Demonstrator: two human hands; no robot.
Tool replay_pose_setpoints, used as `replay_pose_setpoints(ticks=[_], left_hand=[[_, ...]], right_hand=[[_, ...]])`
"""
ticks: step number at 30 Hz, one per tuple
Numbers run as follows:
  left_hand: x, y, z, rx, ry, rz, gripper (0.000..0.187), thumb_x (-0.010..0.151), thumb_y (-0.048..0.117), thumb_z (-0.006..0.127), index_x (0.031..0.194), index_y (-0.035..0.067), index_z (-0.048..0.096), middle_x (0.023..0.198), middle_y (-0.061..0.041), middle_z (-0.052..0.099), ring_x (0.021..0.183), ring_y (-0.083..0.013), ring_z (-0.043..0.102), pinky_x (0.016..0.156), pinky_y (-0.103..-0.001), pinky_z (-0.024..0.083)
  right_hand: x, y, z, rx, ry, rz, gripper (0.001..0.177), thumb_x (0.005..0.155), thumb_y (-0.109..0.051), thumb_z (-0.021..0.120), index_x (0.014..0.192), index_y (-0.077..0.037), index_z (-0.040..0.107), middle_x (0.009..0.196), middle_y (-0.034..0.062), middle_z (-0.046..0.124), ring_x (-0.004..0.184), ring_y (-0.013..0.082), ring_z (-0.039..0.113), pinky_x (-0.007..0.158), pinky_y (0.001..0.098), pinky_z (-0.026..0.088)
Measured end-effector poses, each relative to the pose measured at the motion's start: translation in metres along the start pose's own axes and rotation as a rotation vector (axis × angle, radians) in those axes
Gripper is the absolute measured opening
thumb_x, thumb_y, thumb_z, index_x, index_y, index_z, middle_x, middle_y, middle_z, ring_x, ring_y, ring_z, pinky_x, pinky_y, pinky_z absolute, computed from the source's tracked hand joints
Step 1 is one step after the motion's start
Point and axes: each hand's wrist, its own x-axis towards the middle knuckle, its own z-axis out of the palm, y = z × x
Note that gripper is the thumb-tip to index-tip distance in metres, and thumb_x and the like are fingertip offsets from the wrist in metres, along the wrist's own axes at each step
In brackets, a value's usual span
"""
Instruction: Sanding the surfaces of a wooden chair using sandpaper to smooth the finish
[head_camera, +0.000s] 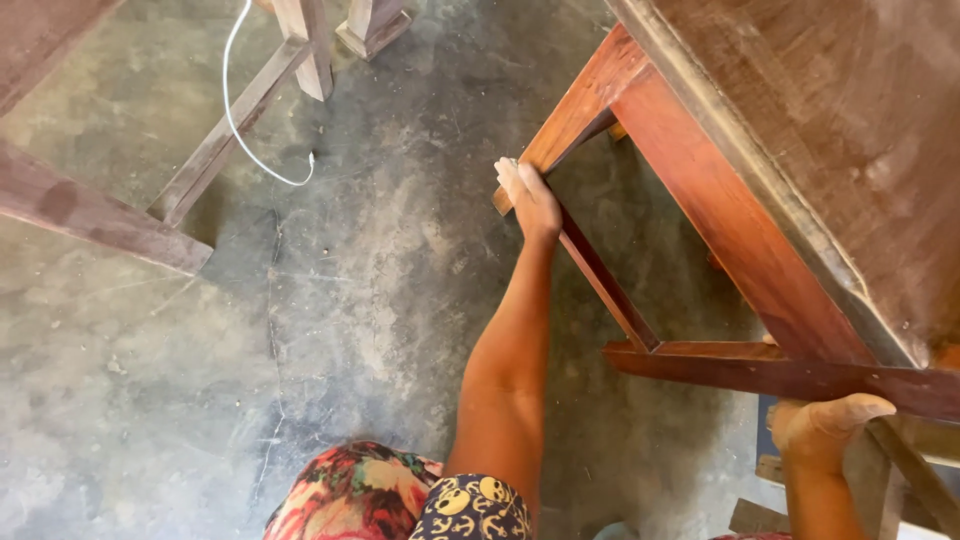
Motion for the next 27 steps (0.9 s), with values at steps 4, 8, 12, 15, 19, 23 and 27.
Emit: replay_pose_setpoints(ticks=[4,8,12,15,19,23,27], left_hand=[[0.006,0.088,0.017,-0.089,-0.005,0.294,0.062,0.11,0.039,0.02,0.153,-0.005,0.029,0.166,-0.026,0.024,0.152,-0.0402,0.025,0.13,-0.046,0.018],[0.0,0.113,0.011,-0.078,-0.164,0.44,0.075,0.114,0.059,0.01,0.169,0.008,0.013,0.18,-0.017,0.008,0.17,-0.0378,0.009,0.138,-0.05,0.011],[0.009,0.049,-0.006,-0.109,-0.095,0.338,0.071,0.114,0.049,0.01,0.167,0.002,0.011,0.178,-0.017,0.004,0.168,-0.0329,0.001,0.136,-0.045,0.002],[0.028,0.001,-0.017,-0.276,0.013,0.169,0.045,0.107,0.037,0.022,0.127,0.002,0.042,0.12,-0.013,0.047,0.11,-0.0269,0.045,0.106,-0.04,0.036],[0.055,-0.118,-0.018,-0.291,0.05,-0.16,0.056,0.107,0.044,0.029,0.14,0.001,0.044,0.137,-0.013,0.052,0.123,-0.0274,0.049,0.111,-0.037,0.037],[0.079,-0.145,0.013,-0.087,0.219,-0.347,0.059,0.104,0.042,0.021,0.114,-0.006,0.053,0.124,-0.023,0.054,0.106,-0.0369,0.051,0.103,-0.047,0.041],[0.018,0.071,0.03,-0.113,0.274,0.102,0.042,0.105,0.022,0.034,0.129,-0.006,0.053,0.133,-0.023,0.056,0.118,-0.0352,0.054,0.109,-0.041,0.041]], right_hand=[[0.008,-0.021,0.017,0.073,-0.039,-0.055,0.123,0.083,-0.104,0.039,0.16,-0.009,0.023,0.167,0.0119,0.027,0.15,0.0317,0.03,0.132,0.049,0.026],[0.003,-0.022,0.014,0.042,-0.038,-0.011,0.129,0.078,-0.106,0.032,0.163,-0.01,0.013,0.172,0.0145,0.017,0.155,0.0371,0.022,0.133,0.0545,0.02],[0.002,-0.041,0.029,-0.011,-0.047,-0.039,0.128,0.08,-0.107,0.032,0.162,-0.01,0.015,0.168,0.0183,0.022,0.146,0.0405,0.029,0.128,0.0585,0.028],[0.005,-0.037,0.027,0.002,-0.02,0.0,0.127,0.079,-0.108,0.036,0.158,-0.01,0.023,0.164,0.012,0.031,0.143,0.0325,0.035,0.126,0.0536,0.035],[0.006,-0.026,0.02,0.026,-0.004,0.034,0.134,0.074,-0.109,0.037,0.159,-0.006,0.021,0.161,0.0143,0.031,0.14,0.0333,0.037,0.128,0.0516,0.033],[0.003,-0.031,0.019,-0.075,-0.023,0.002,0.136,0.077,-0.105,0.03,0.159,0.003,0.018,0.156,0.0246,0.033,0.133,0.04,0.04,0.121,0.0529,0.035],[0.006,-0.025,0.017,0.135,0.001,0.104,0.135,0.067,-0.105,0.049,0.158,-0.007,0.025,0.158,0.0115,0.034,0.138,0.0297,0.039,0.125,0.0477,0.037]])
